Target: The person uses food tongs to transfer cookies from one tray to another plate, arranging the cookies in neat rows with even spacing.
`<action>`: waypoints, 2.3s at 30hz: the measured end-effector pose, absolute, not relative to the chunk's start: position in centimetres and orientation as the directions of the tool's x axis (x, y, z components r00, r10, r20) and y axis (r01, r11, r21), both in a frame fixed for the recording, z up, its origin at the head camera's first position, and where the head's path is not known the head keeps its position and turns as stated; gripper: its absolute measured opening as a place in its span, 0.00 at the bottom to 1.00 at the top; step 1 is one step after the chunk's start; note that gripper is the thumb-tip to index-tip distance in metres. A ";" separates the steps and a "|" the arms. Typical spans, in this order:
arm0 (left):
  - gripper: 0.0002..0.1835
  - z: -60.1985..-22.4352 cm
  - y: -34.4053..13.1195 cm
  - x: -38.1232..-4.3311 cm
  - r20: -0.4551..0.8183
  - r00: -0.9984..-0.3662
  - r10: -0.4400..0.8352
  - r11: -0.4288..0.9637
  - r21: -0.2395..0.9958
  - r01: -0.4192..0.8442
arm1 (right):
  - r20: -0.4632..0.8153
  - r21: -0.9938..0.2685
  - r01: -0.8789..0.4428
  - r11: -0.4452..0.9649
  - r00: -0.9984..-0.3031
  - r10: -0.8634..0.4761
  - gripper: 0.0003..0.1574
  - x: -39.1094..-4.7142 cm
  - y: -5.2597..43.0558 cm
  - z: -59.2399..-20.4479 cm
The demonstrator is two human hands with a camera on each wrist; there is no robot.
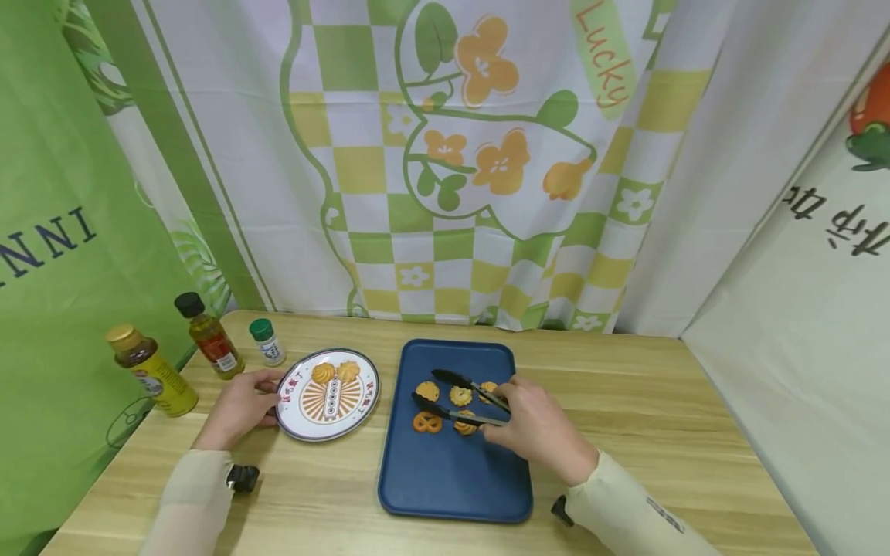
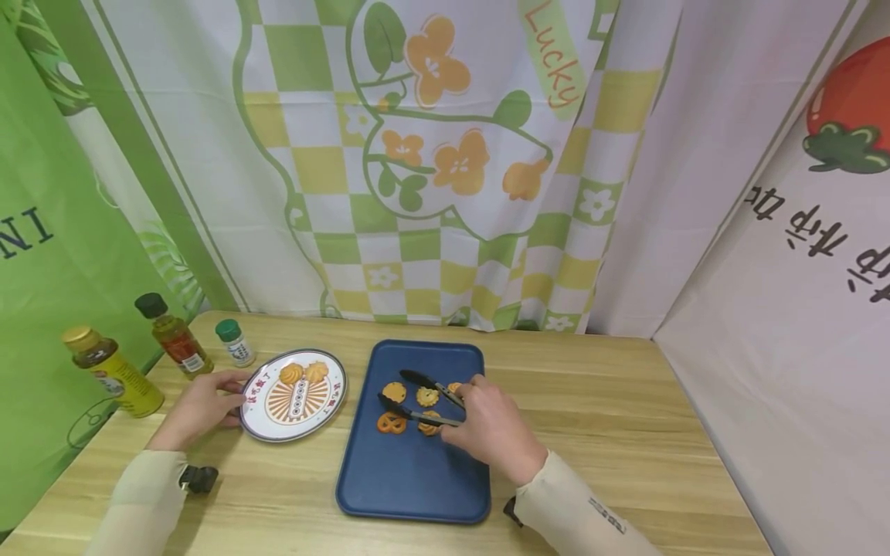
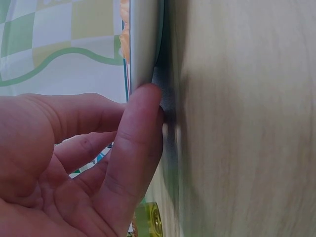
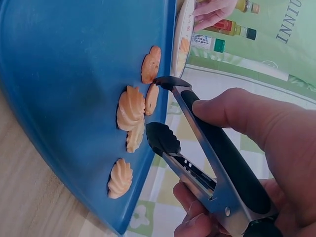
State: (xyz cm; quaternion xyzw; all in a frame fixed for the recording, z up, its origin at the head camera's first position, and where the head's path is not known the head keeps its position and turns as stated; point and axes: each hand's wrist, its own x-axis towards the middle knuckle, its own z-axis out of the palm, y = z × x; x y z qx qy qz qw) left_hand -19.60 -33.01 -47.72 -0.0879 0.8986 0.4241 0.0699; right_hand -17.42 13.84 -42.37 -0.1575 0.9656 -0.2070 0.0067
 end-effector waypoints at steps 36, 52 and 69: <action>0.29 -47.2 -32.6 -19.5 -0.202 -0.974 -0.105 0.629 0.745 -0.222 | 0.074 -0.411 -0.318 0.855 -0.946 -0.316 0.31 -17.3 13.6 -42.7; 0.29 -47.6 -33.0 -19.5 -0.216 -0.971 -0.106 0.625 0.745 -0.234 | 0.116 -0.386 -0.359 0.850 -0.933 -0.342 0.24 -17.3 13.9 -42.5; 0.29 -47.6 -33.0 -19.7 -0.213 -0.971 -0.105 0.625 0.746 -0.231 | 0.143 -0.382 -0.414 0.826 -0.910 -0.390 0.23 -17.7 11.4 -41.5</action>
